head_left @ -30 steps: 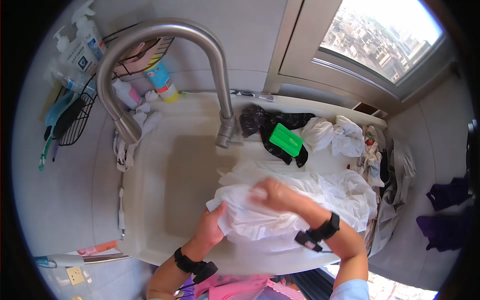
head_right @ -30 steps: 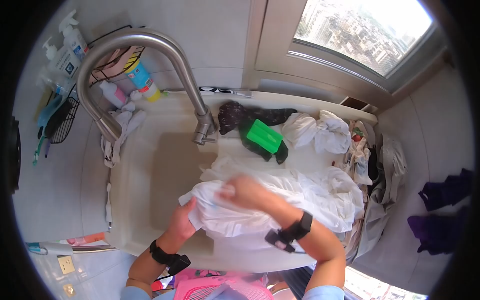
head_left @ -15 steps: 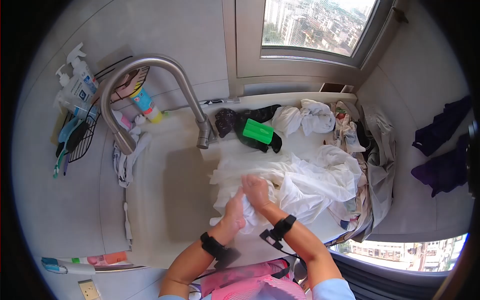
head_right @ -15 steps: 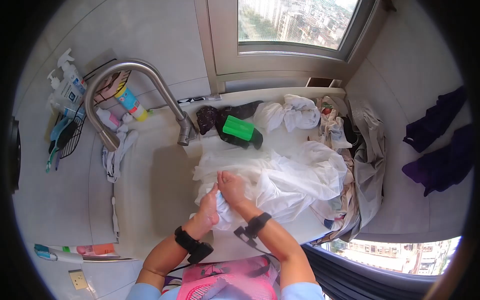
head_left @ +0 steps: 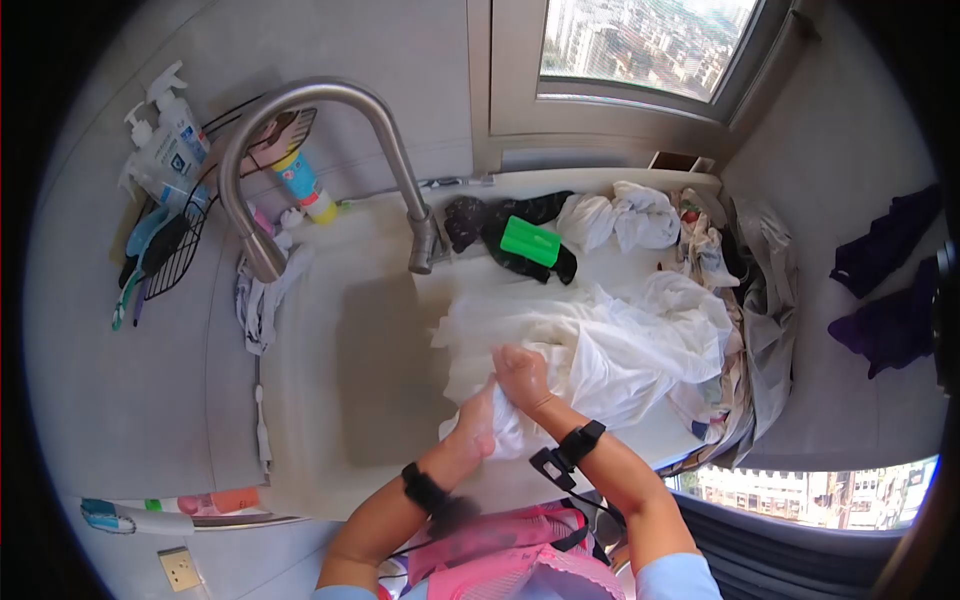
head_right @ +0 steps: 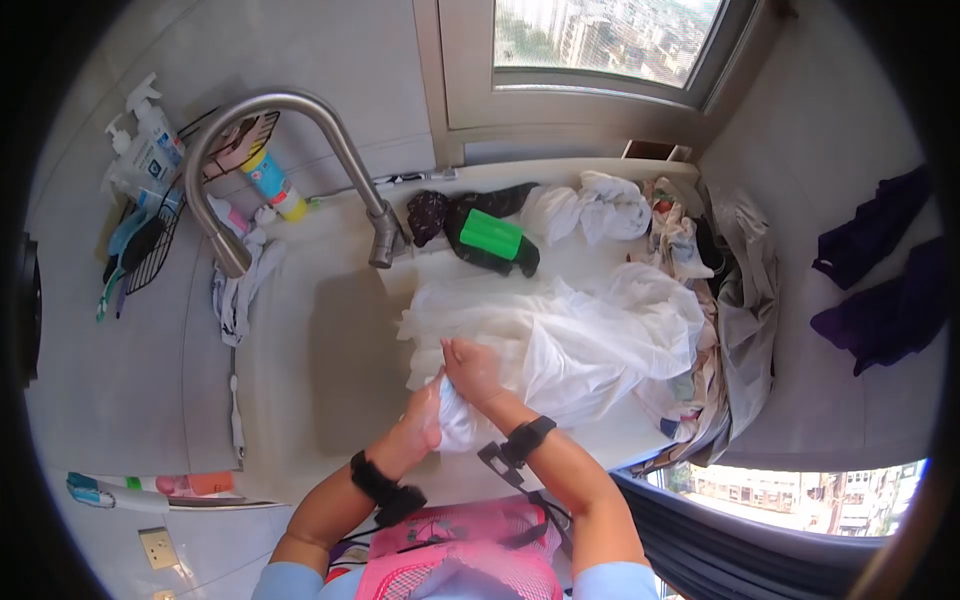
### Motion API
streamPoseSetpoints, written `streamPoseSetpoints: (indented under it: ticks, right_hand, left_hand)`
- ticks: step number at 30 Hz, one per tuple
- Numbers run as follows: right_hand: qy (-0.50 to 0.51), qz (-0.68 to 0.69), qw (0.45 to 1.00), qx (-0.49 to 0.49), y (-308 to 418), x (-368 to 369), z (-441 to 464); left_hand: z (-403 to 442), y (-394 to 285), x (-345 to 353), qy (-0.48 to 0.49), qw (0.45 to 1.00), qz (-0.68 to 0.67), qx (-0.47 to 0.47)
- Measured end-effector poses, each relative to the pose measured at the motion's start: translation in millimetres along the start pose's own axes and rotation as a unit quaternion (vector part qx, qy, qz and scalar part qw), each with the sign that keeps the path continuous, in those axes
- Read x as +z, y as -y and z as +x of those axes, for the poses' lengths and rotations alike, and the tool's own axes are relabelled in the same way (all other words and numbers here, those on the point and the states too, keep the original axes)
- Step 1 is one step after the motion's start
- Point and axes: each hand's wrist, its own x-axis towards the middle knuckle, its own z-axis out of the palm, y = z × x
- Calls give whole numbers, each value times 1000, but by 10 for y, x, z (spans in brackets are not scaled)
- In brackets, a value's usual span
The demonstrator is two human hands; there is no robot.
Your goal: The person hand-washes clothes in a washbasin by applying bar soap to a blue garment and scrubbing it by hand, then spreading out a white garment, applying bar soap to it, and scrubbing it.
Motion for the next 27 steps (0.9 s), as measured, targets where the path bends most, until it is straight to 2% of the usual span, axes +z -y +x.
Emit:
streamPoseSetpoints:
  ticks: [1, 3, 5, 6, 7, 8, 9, 10, 12, 13, 15, 16, 17, 19, 20, 21, 22, 24, 25, 26, 27]
  right_hand:
    - [-6, 0, 999, -35, 83, -19, -30]
    - [-19, -3, 993, -115, 244, -5, -74]
    - [-30, 5, 984, -174, 347, 82, -258]
    - [-32, 3, 994, -101, 205, 61, -103]
    - [-30, 1, 999, -18, 140, 7, 0]
    - [-55, 52, 997, -12, 212, 47, -55]
    - [-28, 96, 983, -152, 115, 160, -172]
    - [-19, 100, 980, -173, 194, 126, -169]
    - [-1, 115, 974, -197, 427, 56, -277]
    - [12, 17, 989, -143, 261, 35, -130]
    - [3, 47, 998, 34, 220, 20, -35]
    - [-17, 90, 993, -69, 361, 64, -160]
    - [-37, 133, 976, -167, 473, 126, -319]
    - [-3, 48, 995, -92, 306, 98, -277]
    - [10, 4, 998, -61, 177, 66, -132]
    - [25, -40, 999, -26, 123, 65, -26]
    - [12, 35, 997, 67, 351, -42, 8]
    - [0, 61, 992, -111, 653, -44, -203]
    - [-4, 75, 978, -192, 708, -25, -322]
    - [-8, 146, 968, -201, 510, 79, -330]
    - [54, 59, 984, -162, 281, 46, -212]
  left_hand:
    - [103, 31, -186, 141, 989, -49, 16]
    - [389, 28, -520, 417, 896, -142, 56]
    - [405, 261, -485, 339, 913, -173, 145]
    - [102, 33, -191, 172, 980, -70, 70]
    - [-101, -52, -69, -10, 999, 36, -16]
    - [154, 51, -242, 39, 999, -8, 22]
    - [416, 120, -401, 201, 973, -94, 56]
    - [598, 239, -614, 355, 914, -175, 86]
    - [368, 148, -614, 245, 968, -26, 45]
    - [207, 68, -559, 196, 980, 45, 12]
    - [-30, 4, -162, 83, 996, -4, 23]
    - [107, 95, -71, 273, 939, -159, 139]
    - [274, 243, -38, 441, 811, -301, 240]
    - [176, 288, -123, 447, 810, -291, 245]
    - [91, 166, -222, 301, 931, -139, 156]
    - [63, 155, -350, 243, 961, -87, 102]
    - [35, 147, -481, 189, 980, -40, 41]
    - [559, 298, -845, 323, 933, -154, 31]
    - [377, 246, -747, 269, 953, -128, 64]
    - [201, 197, -655, 211, 968, -98, 93]
    - [175, 155, -541, 164, 983, -59, 63]
